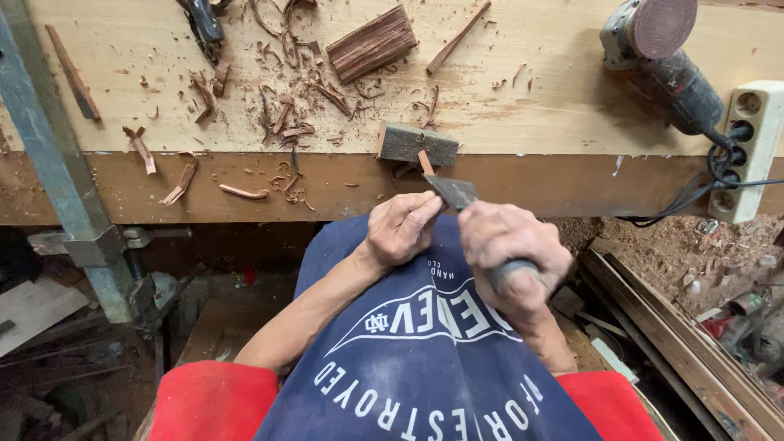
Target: The person uses a power drill to make holes in a wooden plank clamped to a workbench. They then switch to a chisel to carve and shape a small piece of wood held in their hand, removing shavings and refining the edges.
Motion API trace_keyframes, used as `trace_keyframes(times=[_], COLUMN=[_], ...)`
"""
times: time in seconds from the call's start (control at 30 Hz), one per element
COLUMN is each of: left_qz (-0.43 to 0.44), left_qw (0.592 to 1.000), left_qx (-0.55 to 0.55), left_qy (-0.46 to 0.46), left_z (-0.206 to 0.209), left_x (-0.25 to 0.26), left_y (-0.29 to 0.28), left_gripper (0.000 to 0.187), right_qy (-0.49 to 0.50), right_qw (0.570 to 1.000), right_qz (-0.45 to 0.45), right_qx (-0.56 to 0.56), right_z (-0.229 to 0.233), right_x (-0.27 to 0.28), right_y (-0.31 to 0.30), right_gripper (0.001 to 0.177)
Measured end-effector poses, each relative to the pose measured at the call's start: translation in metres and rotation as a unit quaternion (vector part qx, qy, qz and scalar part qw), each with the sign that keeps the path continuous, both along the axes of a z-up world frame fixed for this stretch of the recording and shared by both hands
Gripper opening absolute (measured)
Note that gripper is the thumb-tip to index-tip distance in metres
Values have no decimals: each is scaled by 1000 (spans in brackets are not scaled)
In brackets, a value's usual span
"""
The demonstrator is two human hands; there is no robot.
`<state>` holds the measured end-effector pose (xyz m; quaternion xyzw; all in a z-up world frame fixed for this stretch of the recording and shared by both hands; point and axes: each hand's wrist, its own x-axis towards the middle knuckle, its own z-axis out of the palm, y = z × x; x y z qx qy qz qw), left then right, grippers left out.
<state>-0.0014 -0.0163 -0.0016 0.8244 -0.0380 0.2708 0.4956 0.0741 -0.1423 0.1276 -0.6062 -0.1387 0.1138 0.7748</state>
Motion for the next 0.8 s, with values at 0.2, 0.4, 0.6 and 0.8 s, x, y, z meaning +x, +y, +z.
trace_keyframes(times=[0.2, 0.4, 0.6, 0.8], left_qz=[11, -1, 21, 10], left_qw=[1000, 1000, 999, 999], left_qx=[-10, -14, -3, -7], left_qy=[7, 11, 24, 36], left_z=[0, 4, 5, 8], left_x=[-1, 0, 8, 6], left_y=[-2, -1, 0, 4], left_gripper=[28, 28, 27, 30], right_qy=[28, -49, -85, -21], right_qw=[999, 999, 987, 999], right_qz=[-16, 2, 85, -29], right_qx=[44, -18, 110, 30], right_z=[-4, -14, -21, -53], right_x=[0, 4, 16, 14], right_y=[1, 3, -11, 7], right_gripper=[52, 52, 50, 52])
